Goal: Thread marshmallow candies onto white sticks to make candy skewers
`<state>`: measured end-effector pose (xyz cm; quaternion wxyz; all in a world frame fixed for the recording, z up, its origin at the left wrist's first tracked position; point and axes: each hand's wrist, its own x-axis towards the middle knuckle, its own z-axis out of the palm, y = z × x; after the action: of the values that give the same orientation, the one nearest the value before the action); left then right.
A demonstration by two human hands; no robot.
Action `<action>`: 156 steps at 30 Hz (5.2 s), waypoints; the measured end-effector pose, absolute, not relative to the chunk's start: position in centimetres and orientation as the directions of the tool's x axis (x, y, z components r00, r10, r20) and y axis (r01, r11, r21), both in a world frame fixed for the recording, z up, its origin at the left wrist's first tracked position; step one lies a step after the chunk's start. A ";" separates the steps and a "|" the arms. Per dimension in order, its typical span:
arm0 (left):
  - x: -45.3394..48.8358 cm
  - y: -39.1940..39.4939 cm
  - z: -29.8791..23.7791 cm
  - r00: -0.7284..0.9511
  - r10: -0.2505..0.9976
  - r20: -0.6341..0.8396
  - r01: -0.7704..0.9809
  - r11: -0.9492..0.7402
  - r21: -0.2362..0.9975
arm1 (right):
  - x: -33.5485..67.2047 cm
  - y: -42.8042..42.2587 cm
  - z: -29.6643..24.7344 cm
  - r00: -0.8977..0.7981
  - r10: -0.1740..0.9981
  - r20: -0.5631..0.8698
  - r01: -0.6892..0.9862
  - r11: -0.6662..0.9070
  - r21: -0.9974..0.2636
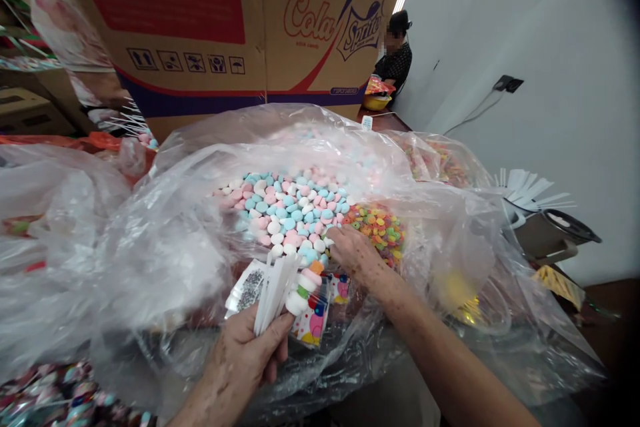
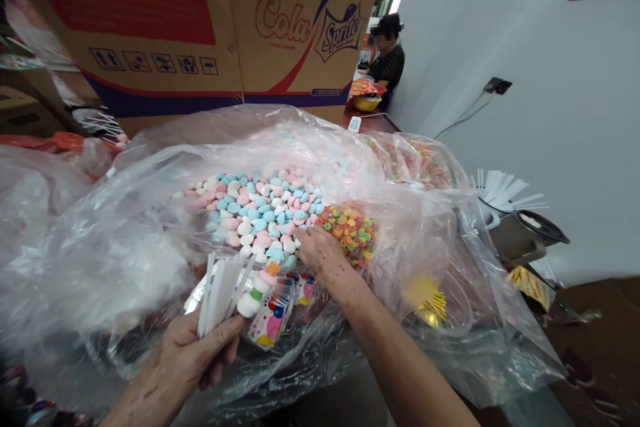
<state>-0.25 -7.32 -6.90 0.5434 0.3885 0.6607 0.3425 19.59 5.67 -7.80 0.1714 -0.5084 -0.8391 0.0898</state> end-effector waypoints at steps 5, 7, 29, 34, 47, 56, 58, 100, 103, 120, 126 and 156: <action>-0.3 -7.1 -6.3 -0.066 0.913 -0.402 0.171 0.407 0.897 | 19.9 4.7 -7.7 -0.216 0.965 0.149 0.485 0.239 -0.841; -0.4 -6.9 -6.3 -0.048 0.920 -0.389 0.182 0.391 0.902 | 19.8 4.0 -7.6 -0.192 0.981 0.008 0.140 0.035 -0.989; -0.3 -6.7 -6.9 -0.016 0.909 -0.416 0.209 0.410 0.888 | 18.9 2.0 -7.0 -0.172 0.974 -0.149 -0.236 -0.188 -0.954; -0.1 -6.7 -6.6 -0.068 0.915 -0.397 0.189 0.403 0.896 | 18.8 1.8 -6.9 -0.206 0.971 -0.122 -0.193 -0.163 -0.968; 0.0 -7.2 -7.9 -0.050 0.926 -0.375 0.191 0.377 0.906 | 19.3 1.2 -6.4 -0.296 0.954 0.056 0.146 0.103 -0.984; 0.1 -7.5 -8.0 -0.027 0.943 -0.331 0.210 0.329 0.921 | 19.5 0.4 -6.3 -0.288 0.951 0.111 0.186 0.169 -0.968; 0.3 -7.5 -7.8 -0.038 0.945 -0.324 0.207 0.324 0.923 | 19.4 0.4 -6.6 -0.246 0.963 0.109 0.154 0.150 -0.977; 0.3 -7.6 -6.2 -0.097 0.907 -0.411 0.134 0.421 0.897 | 25.4 -0.2 -9.1 -0.279 0.817 0.505 0.770 0.505 -0.391; 0.3 -7.6 -6.1 -0.097 0.902 -0.421 0.135 0.431 0.892 | 25.0 -0.2 -9.6 -0.365 0.787 0.498 0.778 0.551 -0.301; 0.0 -7.8 -7.5 -0.009 0.914 -0.406 0.187 0.401 0.897 | 24.2 -0.3 -11.5 -0.580 0.666 0.469 0.731 0.680 -0.062; 0.3 -7.9 -6.9 0.036 0.906 -0.422 0.187 0.409 0.893 | 24.3 0.1 -11.2 -0.324 0.836 0.443 0.672 0.533 -0.514; 0.7 -7.6 -8.3 0.072 0.922 -0.380 0.231 0.355 0.906 | 19.9 -1.2 -8.0 0.050 0.983 -0.176 -0.385 -0.144 -0.911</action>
<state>0.70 -7.57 -8.31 0.5570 0.4753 0.6062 0.3104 19.85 -1.24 -7.97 0.5652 -0.4532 -0.3297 0.6053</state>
